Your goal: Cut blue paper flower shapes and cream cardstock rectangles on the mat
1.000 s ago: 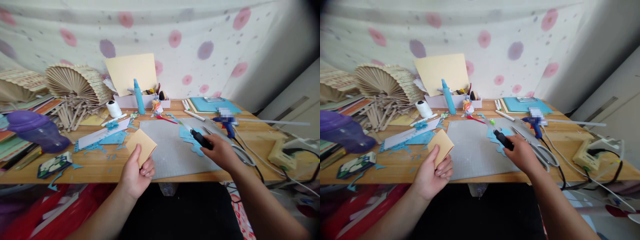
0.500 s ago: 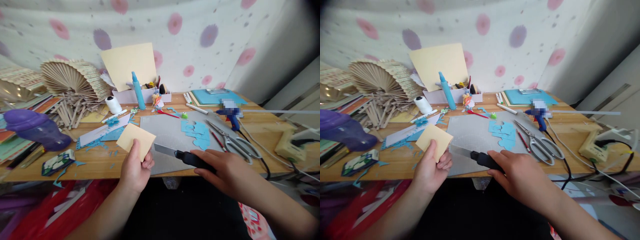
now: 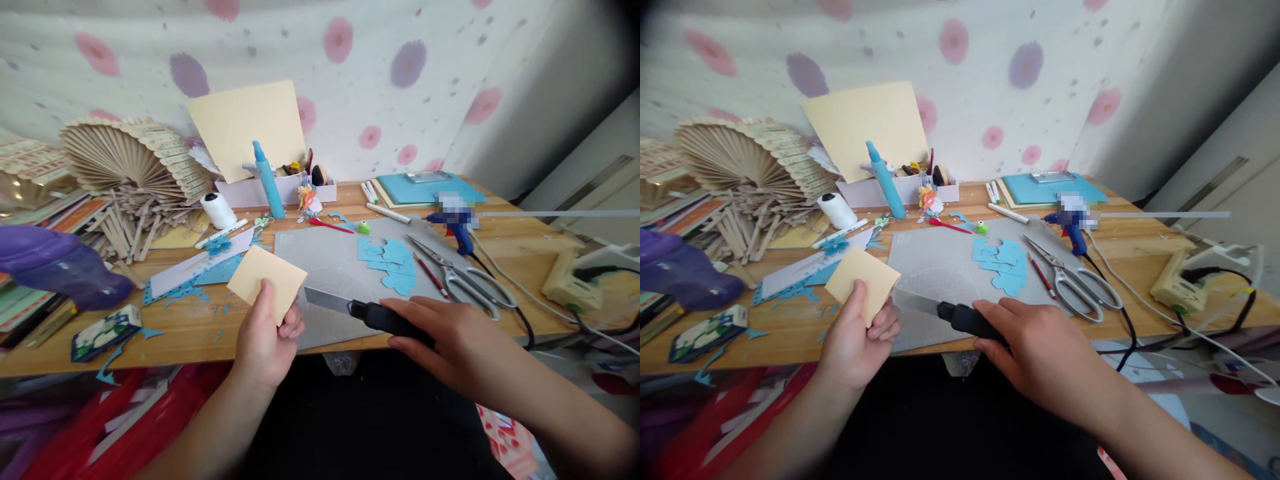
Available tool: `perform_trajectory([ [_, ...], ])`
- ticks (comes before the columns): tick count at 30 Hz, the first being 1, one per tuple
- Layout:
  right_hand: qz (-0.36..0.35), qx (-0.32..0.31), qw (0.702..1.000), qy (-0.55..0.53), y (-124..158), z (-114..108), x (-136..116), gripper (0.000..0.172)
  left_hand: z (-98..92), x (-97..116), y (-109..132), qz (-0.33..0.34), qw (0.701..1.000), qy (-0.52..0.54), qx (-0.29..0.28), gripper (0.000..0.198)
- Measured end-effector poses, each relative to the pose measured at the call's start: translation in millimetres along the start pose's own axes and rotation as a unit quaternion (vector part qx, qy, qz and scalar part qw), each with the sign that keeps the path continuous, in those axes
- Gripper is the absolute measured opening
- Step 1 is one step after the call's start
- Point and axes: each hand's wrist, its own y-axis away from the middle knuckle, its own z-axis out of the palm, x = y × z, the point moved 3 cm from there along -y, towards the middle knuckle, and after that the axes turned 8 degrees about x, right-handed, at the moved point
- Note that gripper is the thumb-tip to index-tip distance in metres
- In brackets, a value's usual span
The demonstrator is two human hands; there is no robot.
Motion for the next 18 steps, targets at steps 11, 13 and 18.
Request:
perform_trajectory([
  [11,0.013,0.006,0.999,0.03,-7,5,-9,0.033,1.6,-8,5,0.085,0.995,-0.05,-0.009,0.044],
  [13,0.016,0.002,0.999,0.046,-10,9,-13,0.035,1.0,-11,8,0.12,0.99,-0.069,0.001,0.045],
  [18,0.011,0.009,0.998,0.06,-13,17,-19,0.039,0.4,-13,11,0.164,0.982,-0.094,0.017,0.041],
])
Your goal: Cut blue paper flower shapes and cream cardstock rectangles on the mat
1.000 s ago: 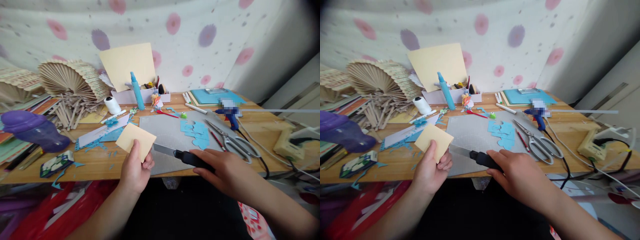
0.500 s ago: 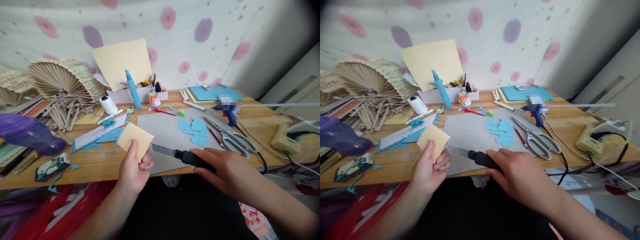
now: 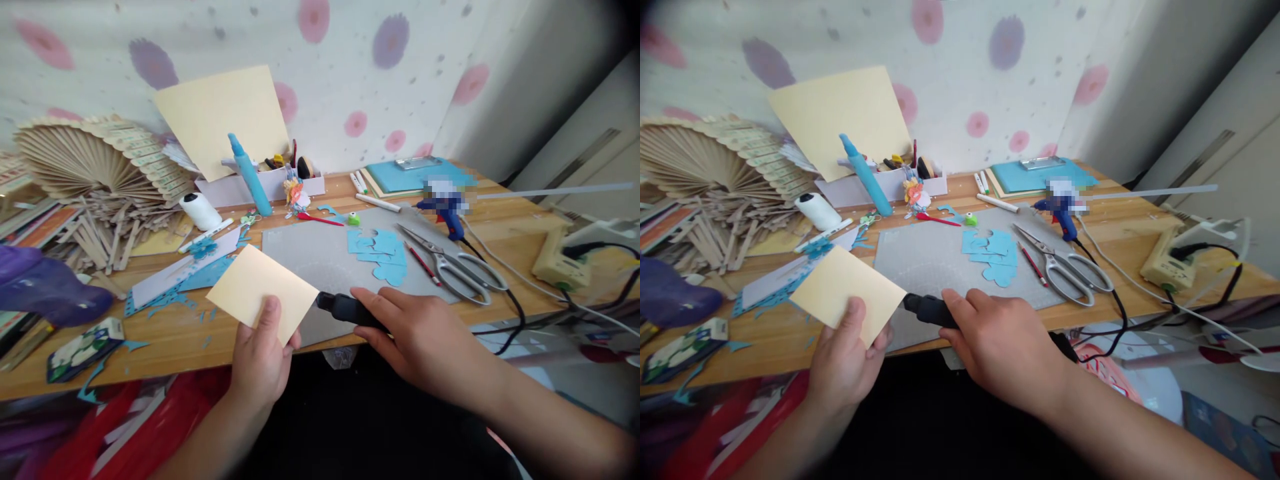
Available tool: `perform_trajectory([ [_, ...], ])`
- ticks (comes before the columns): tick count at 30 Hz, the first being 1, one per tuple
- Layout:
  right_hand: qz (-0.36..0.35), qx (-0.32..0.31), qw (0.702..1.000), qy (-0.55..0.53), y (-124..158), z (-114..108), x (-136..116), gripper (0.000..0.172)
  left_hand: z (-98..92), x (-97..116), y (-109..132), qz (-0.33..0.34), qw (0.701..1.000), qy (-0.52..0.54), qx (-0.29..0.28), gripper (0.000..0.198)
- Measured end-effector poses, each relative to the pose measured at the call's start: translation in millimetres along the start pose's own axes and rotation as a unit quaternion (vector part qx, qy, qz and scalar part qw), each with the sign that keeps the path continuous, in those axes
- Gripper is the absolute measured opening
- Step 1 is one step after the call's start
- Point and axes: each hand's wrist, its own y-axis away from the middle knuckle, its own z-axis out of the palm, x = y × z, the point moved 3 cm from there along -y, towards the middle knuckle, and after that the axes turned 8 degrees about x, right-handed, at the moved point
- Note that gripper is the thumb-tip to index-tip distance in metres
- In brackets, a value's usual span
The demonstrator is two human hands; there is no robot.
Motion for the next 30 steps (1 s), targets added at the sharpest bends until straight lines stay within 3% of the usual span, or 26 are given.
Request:
perform_trajectory([
  [10,-0.027,0.022,0.999,-0.034,6,0,8,0.04,-5.8,8,1,0.037,0.998,-0.04,-0.04,0.029],
  [16,-0.025,0.023,0.999,-0.008,6,1,18,0.04,-13.3,15,-8,0.025,0.996,-0.07,-0.052,0.027],
  [25,0.011,-0.011,0.994,-0.104,3,13,10,0.041,-13.1,6,-9,0.01,0.997,-0.06,-0.051,0.031],
  [30,0.016,-0.002,0.996,-0.088,1,16,6,0.042,-13.8,4,-8,0.005,0.997,-0.054,-0.047,0.031],
])
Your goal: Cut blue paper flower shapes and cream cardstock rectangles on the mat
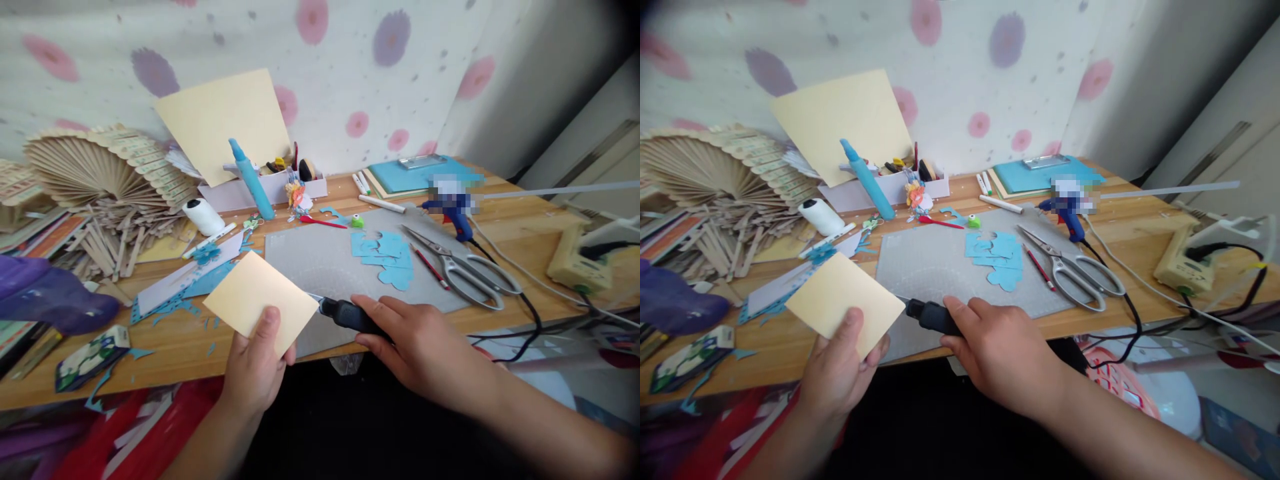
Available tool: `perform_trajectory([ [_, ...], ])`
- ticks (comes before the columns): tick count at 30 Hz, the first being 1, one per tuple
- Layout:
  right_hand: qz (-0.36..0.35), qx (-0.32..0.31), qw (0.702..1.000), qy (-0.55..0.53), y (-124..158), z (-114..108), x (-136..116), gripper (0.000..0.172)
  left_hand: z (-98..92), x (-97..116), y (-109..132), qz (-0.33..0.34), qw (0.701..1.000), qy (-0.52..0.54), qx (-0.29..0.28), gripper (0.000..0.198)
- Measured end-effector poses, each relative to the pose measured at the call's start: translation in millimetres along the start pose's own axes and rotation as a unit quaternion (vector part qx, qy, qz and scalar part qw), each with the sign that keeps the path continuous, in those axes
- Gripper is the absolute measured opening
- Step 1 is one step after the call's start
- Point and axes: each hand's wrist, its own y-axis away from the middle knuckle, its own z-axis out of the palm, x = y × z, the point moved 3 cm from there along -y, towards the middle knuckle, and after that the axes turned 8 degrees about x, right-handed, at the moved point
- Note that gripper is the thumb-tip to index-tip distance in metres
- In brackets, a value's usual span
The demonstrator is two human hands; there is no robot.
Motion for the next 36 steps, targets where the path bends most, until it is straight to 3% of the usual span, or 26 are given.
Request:
perform_trajectory([
  [4,-0.015,0.019,0.999,0.026,2,3,-1,0.041,-1.2,-1,1,0.011,1.0,-0.011,-0.012,0.034],
  [7,-0.011,0.023,1.0,0.014,4,1,16,0.041,-6.7,0,0,0.014,1.0,-0.025,-0.012,0.033],
  [9,0.026,0.064,0.997,0.017,6,-7,41,0.04,-14.3,4,-2,0.021,0.999,-0.028,0.007,0.033],
  [11,0.131,0.186,0.973,0.039,10,-23,70,0.038,-22.2,7,-5,0.013,0.999,-0.022,0.024,0.033],
  [12,0.171,0.178,0.968,0.037,12,-27,80,0.04,-24.6,8,-6,-0.005,1.0,-0.013,0.021,0.032],
  [14,0.146,0.115,0.983,0.007,14,-26,81,0.036,-24.7,7,-8,-0.072,0.997,0.025,-0.004,0.032],
  [17,0.05,0.028,0.996,-0.069,18,-18,51,0.037,-17.4,4,-10,-0.196,0.975,0.103,-0.021,0.038],
  [20,0.023,-0.026,0.996,-0.077,22,-12,22,0.039,-9.9,3,-11,-0.271,0.95,0.151,0.01,0.05],
  [25,0.004,-0.042,0.999,-0.032,25,-12,12,0.04,-2.0,4,-10,-0.295,0.939,0.175,0.022,0.064],
  [36,-0.001,-0.057,0.998,0.006,25,-18,10,0.038,2.9,5,-8,-0.288,0.944,0.162,0.022,0.063],
])
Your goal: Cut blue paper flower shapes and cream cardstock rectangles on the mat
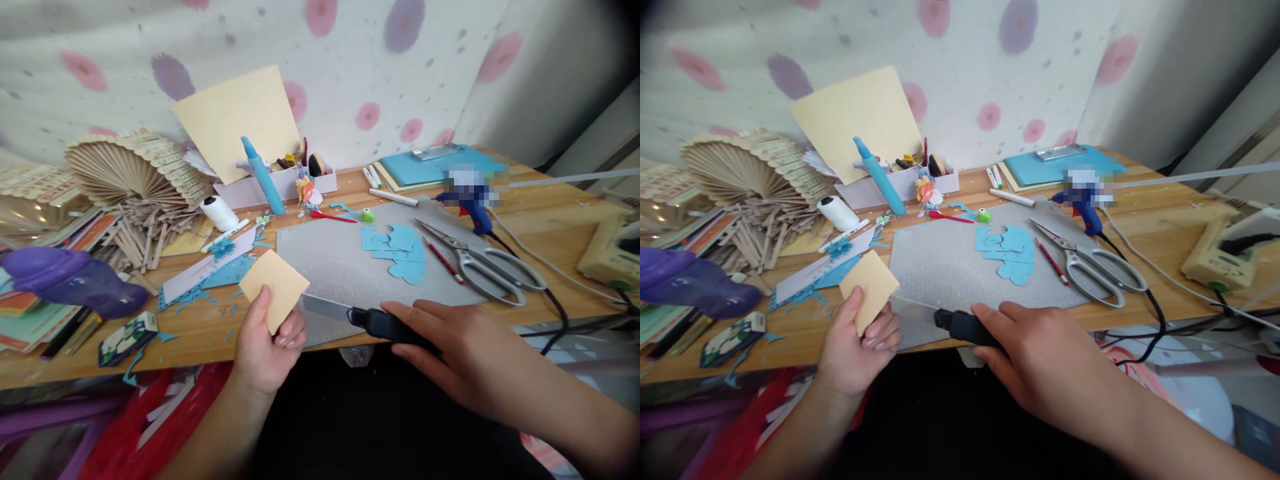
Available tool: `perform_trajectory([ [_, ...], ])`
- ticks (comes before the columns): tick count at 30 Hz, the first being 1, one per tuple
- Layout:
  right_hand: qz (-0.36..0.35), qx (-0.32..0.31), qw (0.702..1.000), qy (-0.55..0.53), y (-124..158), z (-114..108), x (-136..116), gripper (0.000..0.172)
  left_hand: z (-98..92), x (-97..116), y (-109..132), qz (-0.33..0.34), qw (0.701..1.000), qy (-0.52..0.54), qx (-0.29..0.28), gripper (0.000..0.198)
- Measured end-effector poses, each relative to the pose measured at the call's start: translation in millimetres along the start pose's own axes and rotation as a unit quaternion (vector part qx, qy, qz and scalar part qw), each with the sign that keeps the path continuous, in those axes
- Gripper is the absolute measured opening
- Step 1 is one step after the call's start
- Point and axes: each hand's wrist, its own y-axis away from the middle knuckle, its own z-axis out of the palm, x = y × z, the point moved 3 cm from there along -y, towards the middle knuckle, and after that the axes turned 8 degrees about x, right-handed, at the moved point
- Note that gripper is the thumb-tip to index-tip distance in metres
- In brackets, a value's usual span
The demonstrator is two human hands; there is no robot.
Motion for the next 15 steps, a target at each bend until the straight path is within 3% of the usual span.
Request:
perform_trajectory([
  [9,0.002,0.008,1.0,0.003,2.2,-3.4,5.0,0.037,-0.5,0.1,0.7,-0.006,1.0,-0.021,-0.02,0.056],
  [15,0.012,0.005,1.0,0.01,3.5,-5.4,5.4,0.037,-0.3,-0.3,0.3,0.021,0.999,-0.033,-0.004,0.052],
])
